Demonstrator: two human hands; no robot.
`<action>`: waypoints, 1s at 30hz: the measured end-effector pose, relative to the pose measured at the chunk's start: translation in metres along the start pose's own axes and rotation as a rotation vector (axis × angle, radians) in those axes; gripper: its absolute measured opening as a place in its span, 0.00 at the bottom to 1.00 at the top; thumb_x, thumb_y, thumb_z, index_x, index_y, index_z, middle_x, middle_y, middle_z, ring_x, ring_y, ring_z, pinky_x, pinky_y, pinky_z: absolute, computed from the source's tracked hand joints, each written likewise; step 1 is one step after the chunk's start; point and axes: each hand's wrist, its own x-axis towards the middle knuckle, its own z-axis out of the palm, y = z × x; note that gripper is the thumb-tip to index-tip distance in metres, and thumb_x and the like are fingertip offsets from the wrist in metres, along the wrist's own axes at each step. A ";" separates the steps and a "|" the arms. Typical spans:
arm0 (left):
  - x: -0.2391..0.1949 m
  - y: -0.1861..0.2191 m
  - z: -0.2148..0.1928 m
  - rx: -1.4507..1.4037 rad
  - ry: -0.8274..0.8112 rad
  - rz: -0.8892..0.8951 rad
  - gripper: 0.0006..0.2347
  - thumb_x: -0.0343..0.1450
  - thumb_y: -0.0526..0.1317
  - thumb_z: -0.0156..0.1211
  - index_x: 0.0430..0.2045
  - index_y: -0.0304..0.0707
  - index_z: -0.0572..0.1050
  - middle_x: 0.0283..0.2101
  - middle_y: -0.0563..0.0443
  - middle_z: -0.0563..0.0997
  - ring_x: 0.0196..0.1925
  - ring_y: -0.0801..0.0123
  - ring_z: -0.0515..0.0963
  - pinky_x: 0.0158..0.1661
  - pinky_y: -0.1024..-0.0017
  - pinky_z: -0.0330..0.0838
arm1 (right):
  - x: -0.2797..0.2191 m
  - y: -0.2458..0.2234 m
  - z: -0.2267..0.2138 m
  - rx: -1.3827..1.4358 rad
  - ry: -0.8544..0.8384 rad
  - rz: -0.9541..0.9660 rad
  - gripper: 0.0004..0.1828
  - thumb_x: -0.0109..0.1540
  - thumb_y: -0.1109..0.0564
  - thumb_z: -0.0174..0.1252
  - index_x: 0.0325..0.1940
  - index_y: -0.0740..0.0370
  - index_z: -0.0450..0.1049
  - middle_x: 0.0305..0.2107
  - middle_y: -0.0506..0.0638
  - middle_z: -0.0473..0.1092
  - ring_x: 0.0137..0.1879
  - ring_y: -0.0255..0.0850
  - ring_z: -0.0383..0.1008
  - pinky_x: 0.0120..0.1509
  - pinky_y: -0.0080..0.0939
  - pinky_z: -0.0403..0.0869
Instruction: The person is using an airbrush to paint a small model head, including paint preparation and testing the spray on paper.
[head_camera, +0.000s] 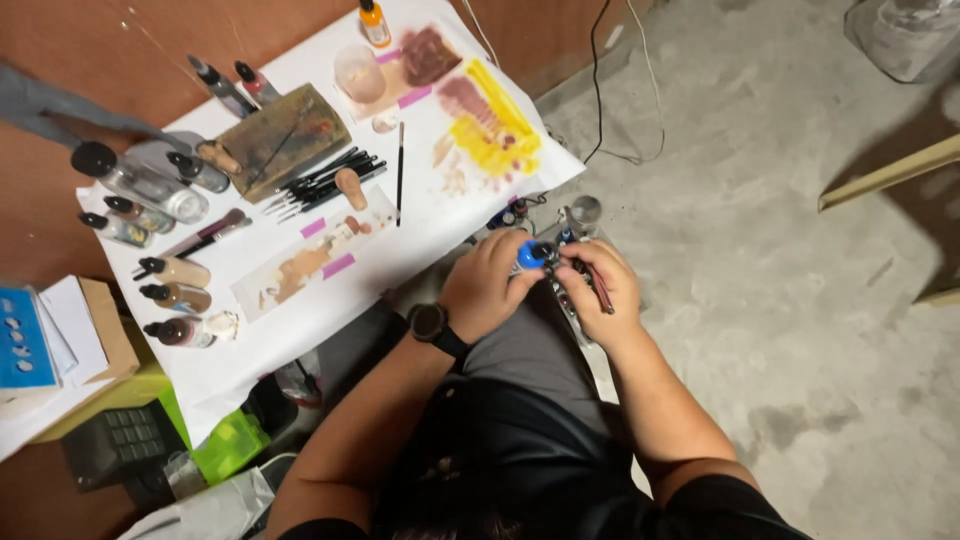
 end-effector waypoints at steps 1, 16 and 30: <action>-0.007 0.002 0.002 -0.006 -0.002 -0.007 0.18 0.73 0.51 0.59 0.53 0.43 0.70 0.45 0.47 0.78 0.45 0.52 0.83 0.41 0.63 0.80 | -0.003 0.001 0.003 -0.003 -0.005 0.007 0.10 0.63 0.59 0.67 0.46 0.65 0.79 0.32 0.56 0.74 0.41 0.52 0.77 0.49 0.50 0.74; -0.042 0.018 0.026 0.270 0.134 0.105 0.22 0.75 0.55 0.48 0.55 0.37 0.68 0.41 0.45 0.73 0.35 0.54 0.80 0.30 0.65 0.80 | -0.020 -0.002 -0.003 -0.219 -0.162 0.023 0.07 0.68 0.55 0.63 0.42 0.61 0.78 0.28 0.56 0.73 0.39 0.58 0.77 0.46 0.52 0.73; -0.040 0.030 0.026 -0.021 0.013 0.003 0.22 0.76 0.53 0.51 0.54 0.32 0.67 0.41 0.37 0.77 0.36 0.45 0.83 0.32 0.57 0.81 | -0.016 0.011 -0.032 -0.341 -0.274 0.051 0.06 0.70 0.57 0.62 0.41 0.60 0.79 0.32 0.57 0.75 0.43 0.61 0.76 0.52 0.55 0.73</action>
